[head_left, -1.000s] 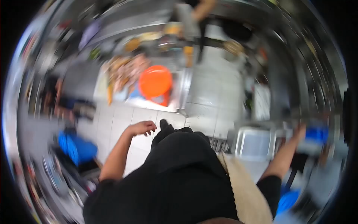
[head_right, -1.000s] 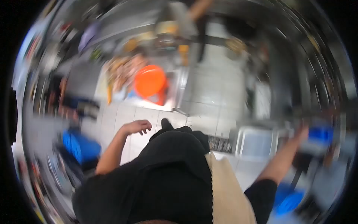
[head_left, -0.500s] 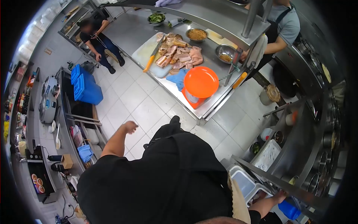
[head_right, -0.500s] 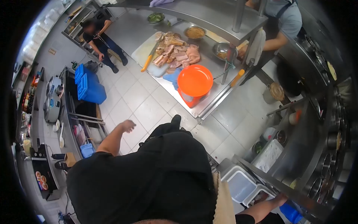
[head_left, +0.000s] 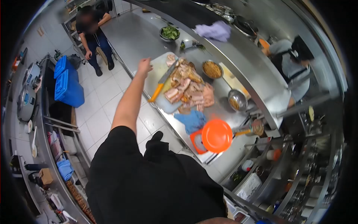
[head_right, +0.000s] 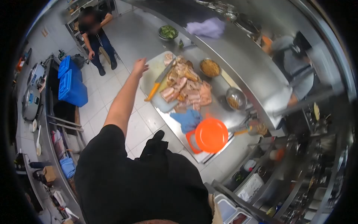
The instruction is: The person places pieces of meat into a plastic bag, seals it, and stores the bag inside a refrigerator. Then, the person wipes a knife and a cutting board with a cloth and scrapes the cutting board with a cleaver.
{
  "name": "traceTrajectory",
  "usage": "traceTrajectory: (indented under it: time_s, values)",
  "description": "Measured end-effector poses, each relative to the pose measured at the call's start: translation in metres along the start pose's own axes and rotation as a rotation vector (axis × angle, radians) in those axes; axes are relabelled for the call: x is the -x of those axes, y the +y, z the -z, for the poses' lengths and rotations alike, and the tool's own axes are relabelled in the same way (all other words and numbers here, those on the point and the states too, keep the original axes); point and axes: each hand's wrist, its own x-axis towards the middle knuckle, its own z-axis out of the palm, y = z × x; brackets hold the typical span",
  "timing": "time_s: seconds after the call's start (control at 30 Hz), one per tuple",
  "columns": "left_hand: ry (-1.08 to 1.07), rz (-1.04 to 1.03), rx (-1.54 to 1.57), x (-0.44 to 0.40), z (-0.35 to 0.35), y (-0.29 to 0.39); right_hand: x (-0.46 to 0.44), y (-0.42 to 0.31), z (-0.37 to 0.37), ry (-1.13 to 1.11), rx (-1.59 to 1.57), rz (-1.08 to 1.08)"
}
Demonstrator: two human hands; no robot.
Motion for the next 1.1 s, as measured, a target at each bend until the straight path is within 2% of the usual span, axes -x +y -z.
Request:
traceTrajectory:
  time_s: [0.13, 0.23, 0.33, 0.43, 0.53, 0.63, 0.73, 0.83, 0.93, 1.0, 1.07, 1.1]
  values:
    - [-0.022, 0.064, -0.010, -0.110, -0.079, 0.010, 0.071, -0.058, -0.072, -0.240, 0.186, -0.014]
    - [0.056, 0.022, -0.207, -0.233, -0.125, -0.029, 0.119, -0.100, -0.107, -0.354, 0.296, -0.035]
    - [0.229, -0.072, -0.250, -0.266, -0.148, -0.019, 0.154, -0.128, -0.131, -0.416, 0.367, -0.062]
    - [0.015, 0.160, -0.260, -0.270, -0.147, 0.022, 0.181, -0.140, -0.142, -0.430, 0.414, -0.109]
    - [0.064, 0.077, -0.481, -0.323, -0.158, -0.007, 0.201, -0.145, -0.151, -0.437, 0.454, -0.163]
    - [-0.050, -0.154, -0.898, -0.354, -0.161, -0.024, 0.212, -0.144, -0.154, -0.440, 0.480, -0.210]
    - [-0.213, 0.083, -0.733, -0.331, -0.156, 0.012, 0.227, -0.136, -0.150, -0.433, 0.490, -0.257]
    - [-0.123, 0.157, -0.115, -0.332, -0.162, -0.001, 0.241, -0.128, -0.147, -0.426, 0.488, -0.294]
    - [-0.080, 0.135, -0.108, -0.331, -0.160, 0.010, 0.253, -0.118, -0.140, -0.420, 0.484, -0.312]
    - [-0.201, -0.039, -0.270, -0.365, -0.160, -0.019, 0.266, -0.115, -0.134, -0.417, 0.483, -0.332]
    - [-0.234, -0.059, -0.252, -0.367, -0.168, -0.028, 0.280, -0.108, -0.125, -0.404, 0.475, -0.353]
    - [-0.200, 0.009, -0.156, -0.355, -0.169, -0.016, 0.285, -0.103, -0.117, -0.399, 0.472, -0.357]
